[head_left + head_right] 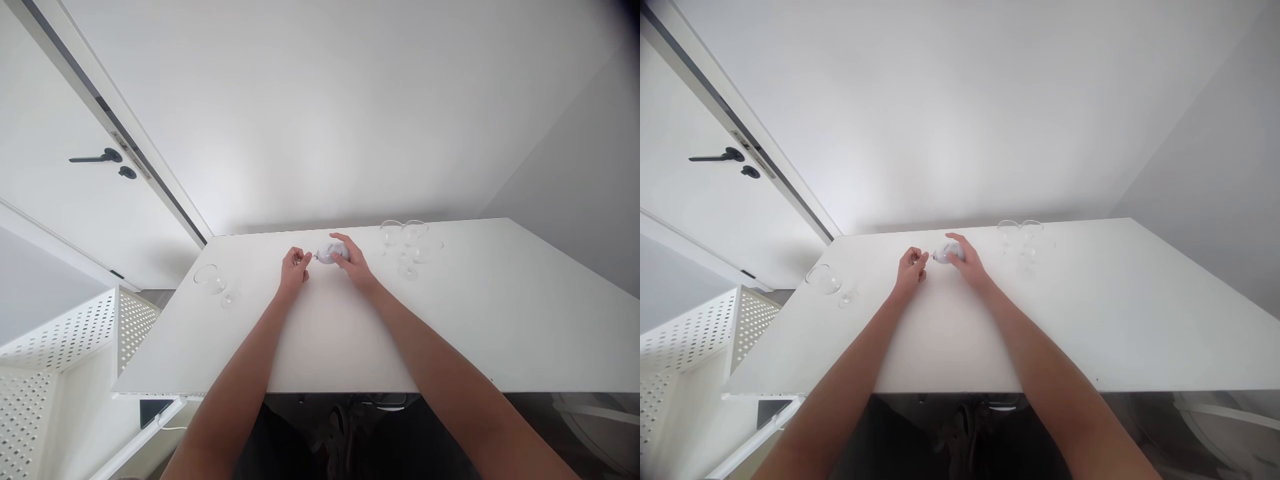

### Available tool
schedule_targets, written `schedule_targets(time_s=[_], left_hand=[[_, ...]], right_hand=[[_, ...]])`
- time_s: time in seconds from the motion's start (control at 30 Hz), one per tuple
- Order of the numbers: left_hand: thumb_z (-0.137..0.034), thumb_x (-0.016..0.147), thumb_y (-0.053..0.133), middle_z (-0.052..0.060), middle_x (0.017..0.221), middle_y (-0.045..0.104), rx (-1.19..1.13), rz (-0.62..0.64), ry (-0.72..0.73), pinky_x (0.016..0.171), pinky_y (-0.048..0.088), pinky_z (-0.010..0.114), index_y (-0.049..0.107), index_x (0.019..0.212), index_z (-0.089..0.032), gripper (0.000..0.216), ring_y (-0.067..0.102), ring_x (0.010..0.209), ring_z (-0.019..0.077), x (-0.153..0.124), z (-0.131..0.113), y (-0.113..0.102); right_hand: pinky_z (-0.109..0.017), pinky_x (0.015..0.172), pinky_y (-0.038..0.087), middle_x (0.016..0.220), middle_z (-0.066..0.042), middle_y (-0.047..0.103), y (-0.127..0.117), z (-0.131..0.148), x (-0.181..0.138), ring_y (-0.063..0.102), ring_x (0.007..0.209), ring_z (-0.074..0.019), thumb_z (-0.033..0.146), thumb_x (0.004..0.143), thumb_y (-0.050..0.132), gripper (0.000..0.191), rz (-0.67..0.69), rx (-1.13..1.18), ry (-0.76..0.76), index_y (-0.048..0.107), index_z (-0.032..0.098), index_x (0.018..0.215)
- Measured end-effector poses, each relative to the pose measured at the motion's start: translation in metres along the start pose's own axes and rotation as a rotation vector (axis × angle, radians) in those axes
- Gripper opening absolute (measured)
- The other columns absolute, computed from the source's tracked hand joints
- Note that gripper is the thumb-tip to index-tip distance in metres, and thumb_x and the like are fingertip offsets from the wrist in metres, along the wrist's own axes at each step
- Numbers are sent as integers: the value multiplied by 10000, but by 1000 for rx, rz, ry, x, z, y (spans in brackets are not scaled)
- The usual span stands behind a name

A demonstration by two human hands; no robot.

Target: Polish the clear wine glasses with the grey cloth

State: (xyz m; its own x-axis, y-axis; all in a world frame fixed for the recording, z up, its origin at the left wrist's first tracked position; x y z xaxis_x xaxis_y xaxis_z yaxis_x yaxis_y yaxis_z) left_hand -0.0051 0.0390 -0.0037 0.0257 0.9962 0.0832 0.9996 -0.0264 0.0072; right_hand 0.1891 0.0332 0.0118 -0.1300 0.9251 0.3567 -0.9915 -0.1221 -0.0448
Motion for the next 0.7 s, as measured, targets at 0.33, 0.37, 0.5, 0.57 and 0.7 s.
schedule_targets(time_s=[0.33, 0.37, 0.5, 0.57, 0.7], left_hand=[[-411, 954, 568, -21, 723, 362, 190, -119, 186, 563, 304, 253, 408, 789, -225, 296, 324, 624, 126, -5, -11, 1], [-400, 960, 554, -23, 708, 349, 186, -134, 171, 562, 298, 255, 395, 778, -225, 299, 313, 616, 127, -4, -10, 1], [-351, 966, 512, -30, 682, 304, 117, -159, 102, 535, 263, 252, 354, 761, -224, 289, 269, 588, 121, -3, -3, -2], [-331, 961, 499, -32, 684, 276, 69, -168, 61, 519, 237, 248, 325, 748, -220, 297, 240, 576, 114, -2, 0, -4], [-392, 965, 494, -36, 682, 226, 30, -193, 38, 495, 211, 248, 277, 732, -221, 361, 195, 557, 107, -2, 2, -6]], right_hand=[[-319, 756, 459, 910, -13, 565, 0, -22, 6, 530, 830, -196, 556, 913, 592, 419, -101, 165, 208, 629, 355, 1279], [-316, 741, 448, 886, -11, 554, 1, -18, 5, 511, 805, -194, 557, 929, 565, 416, -94, 129, 167, 627, 354, 1287], [-316, 688, 405, 820, -5, 504, 3, 0, -2, 423, 713, -182, 554, 977, 489, 429, -36, 6, 24, 606, 328, 1323], [-317, 678, 398, 825, -10, 507, 5, 5, -4, 411, 709, -182, 559, 987, 468, 437, 9, -23, 1, 603, 316, 1325], [-314, 698, 419, 860, -16, 535, 9, 2, -2, 438, 744, -184, 560, 968, 508, 436, 64, -15, 11, 615, 319, 1316]])
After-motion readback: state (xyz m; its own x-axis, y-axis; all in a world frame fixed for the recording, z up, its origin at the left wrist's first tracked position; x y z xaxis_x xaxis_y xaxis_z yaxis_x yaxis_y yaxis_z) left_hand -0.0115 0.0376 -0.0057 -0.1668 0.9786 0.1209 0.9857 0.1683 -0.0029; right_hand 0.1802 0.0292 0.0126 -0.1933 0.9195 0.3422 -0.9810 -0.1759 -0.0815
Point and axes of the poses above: each hand's wrist, its own x-axis towards the middle knuckle, its own y-axis out of the palm, z = x × y, the point moved 4 cm from there along x, towards the middle knuckle
